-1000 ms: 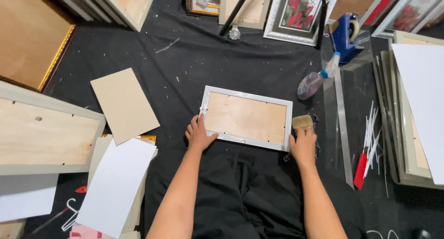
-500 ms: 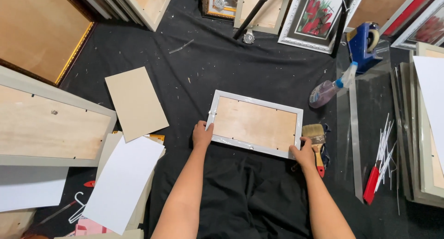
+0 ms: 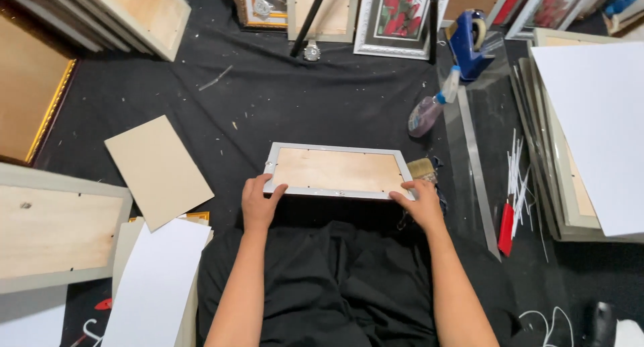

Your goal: Cleaning the glass and backboard of a picture frame and then securing the backboard into the frame.

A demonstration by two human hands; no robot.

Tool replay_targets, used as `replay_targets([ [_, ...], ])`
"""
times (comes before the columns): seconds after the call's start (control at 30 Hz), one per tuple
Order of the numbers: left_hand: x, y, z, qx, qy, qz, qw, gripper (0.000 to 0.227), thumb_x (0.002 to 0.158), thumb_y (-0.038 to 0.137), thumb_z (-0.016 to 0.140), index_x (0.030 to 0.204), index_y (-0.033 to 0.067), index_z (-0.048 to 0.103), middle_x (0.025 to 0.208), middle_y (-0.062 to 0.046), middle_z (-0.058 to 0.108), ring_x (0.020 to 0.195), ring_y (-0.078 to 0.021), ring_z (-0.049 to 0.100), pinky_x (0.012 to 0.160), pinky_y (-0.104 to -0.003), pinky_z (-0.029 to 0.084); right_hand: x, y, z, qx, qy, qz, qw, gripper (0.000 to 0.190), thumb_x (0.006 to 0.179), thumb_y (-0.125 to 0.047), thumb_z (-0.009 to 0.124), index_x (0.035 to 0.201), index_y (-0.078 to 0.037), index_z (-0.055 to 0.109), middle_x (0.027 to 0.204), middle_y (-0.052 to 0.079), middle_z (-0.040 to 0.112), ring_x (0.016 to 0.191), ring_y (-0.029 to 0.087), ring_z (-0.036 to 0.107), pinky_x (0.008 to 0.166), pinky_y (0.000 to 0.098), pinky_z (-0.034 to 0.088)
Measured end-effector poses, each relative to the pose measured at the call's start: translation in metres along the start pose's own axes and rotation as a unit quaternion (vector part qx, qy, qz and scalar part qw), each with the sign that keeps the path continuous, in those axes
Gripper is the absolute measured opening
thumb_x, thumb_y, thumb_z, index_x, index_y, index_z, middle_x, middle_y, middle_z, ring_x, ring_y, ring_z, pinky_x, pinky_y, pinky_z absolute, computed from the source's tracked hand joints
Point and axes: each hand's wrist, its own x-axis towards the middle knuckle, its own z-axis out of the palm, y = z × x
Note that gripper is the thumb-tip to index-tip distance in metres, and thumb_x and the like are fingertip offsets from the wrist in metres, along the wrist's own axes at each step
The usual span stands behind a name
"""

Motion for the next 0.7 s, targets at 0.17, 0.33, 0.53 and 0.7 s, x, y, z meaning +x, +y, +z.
replay_targets([
  [0.17,0.002,0.000,-0.001,0.007,0.033,0.100,0.994,0.071,0.074,0.046,0.085,0.134,0.0187,0.058,0.118,-0.010,0.057,0.115,-0.0317,0.061,0.101,-0.044,0.051,-0.012,-0.013,-0.011,0.056,0.054,-0.026,0.997,0.049,0.074,-0.051,0.090,0.111,-0.022,0.078,0.130,0.011,0.064,0.129,0.035,0.059,0.111,0.0452,0.048],
  [0.33,0.007,-0.016,0.015,0.107,0.115,0.163,0.974,0.044,0.086,0.024,0.081,0.124,0.0218,0.059,0.111,-0.005,0.047,0.100,-0.0260,0.055,0.091,-0.040,0.048,0.012,0.008,-0.009,0.102,0.087,-0.035,0.990,0.036,0.076,-0.045,0.090,0.105,-0.027,0.081,0.124,0.004,0.071,0.122,0.030,0.064,0.105,0.0426,0.052],
  [0.53,0.010,-0.019,0.023,0.044,0.121,0.210,0.969,0.034,0.092,0.024,0.077,0.116,0.0162,0.055,0.141,-0.009,0.046,0.131,-0.0297,0.051,0.104,-0.041,0.049,0.107,0.185,0.016,-0.014,0.186,0.161,0.969,0.025,0.103,-0.044,0.062,0.110,-0.025,0.077,0.099,0.009,0.075,0.096,0.034,0.073,0.079,0.0495,0.059],
  [0.7,0.008,-0.013,0.023,0.011,0.127,0.170,0.977,0.031,0.094,0.023,0.075,0.116,0.0164,0.054,0.132,-0.001,0.049,0.125,-0.0234,0.058,0.101,-0.034,0.056,0.108,0.189,0.039,-0.067,0.043,0.270,0.960,0.051,0.090,-0.048,0.075,0.133,-0.021,0.069,0.123,0.016,0.072,0.118,0.041,0.067,0.090,0.0584,0.055],
])
